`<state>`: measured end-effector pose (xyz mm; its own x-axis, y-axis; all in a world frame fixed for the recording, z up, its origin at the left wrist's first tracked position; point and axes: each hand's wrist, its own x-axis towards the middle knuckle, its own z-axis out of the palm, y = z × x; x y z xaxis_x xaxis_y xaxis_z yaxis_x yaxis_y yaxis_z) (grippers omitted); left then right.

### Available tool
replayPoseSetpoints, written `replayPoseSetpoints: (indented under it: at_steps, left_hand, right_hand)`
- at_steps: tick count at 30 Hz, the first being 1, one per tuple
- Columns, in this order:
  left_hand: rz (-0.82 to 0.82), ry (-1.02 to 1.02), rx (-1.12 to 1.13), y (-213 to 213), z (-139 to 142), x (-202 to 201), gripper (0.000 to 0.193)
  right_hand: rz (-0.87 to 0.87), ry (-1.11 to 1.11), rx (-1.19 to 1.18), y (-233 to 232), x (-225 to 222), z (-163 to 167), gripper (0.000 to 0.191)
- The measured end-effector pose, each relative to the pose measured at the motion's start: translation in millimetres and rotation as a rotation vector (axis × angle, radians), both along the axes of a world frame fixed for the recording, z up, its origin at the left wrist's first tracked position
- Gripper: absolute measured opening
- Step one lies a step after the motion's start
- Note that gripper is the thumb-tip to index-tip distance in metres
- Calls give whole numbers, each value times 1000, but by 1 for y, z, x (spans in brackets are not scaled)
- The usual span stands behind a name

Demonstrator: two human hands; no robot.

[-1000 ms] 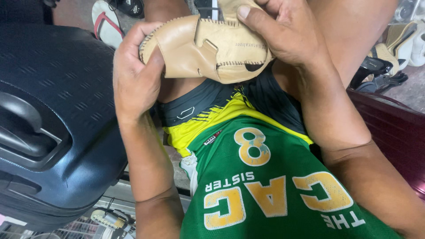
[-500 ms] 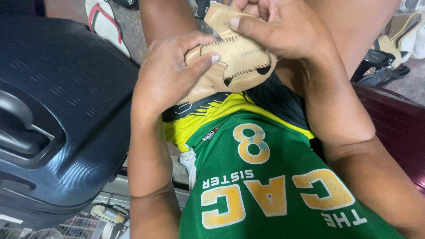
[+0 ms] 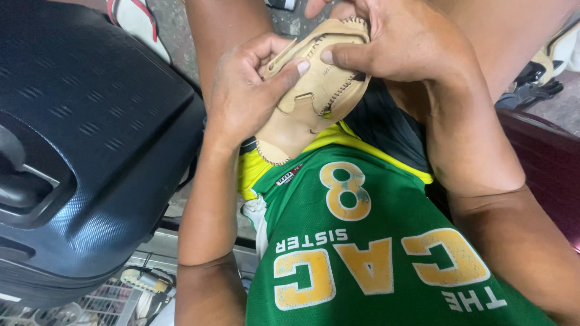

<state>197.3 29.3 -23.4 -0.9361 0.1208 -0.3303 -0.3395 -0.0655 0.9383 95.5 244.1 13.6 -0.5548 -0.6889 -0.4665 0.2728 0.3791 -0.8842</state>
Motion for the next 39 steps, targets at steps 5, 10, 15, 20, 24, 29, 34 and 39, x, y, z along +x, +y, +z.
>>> replayPoseSetpoints:
  at_steps: [5,10,15,20,24,29,34,39]
  left_hand:
    - [122,142,-261,11,-2,6,13]
    - [198,86,-281,16,-6,13,13]
    - [152,146,-250,14,-7,11,16]
    - [96,-48,-266,13,-7,5,15]
    - [117,-15,-148,14,-10,2,15]
    - [168,81,-146,16,-14,9,14]
    - [169,-2,76,16,-19,8,16]
    - [128,8,-34,12,-18,7,16]
  right_hand:
    - [-44,7,70,-5,5,1,37]
    - [-21,110,105,-15,7,4,26]
    - [-107,46,158,-19,13,4,27]
    - [-119,83,153,-19,13,2,25]
    - [-59,172,207,-21,11,5,26]
    - [7,330,374,-22,11,12,27]
    - [13,260,148,-22,13,9,27]
    - [78,325,85,-18,9,3,27]
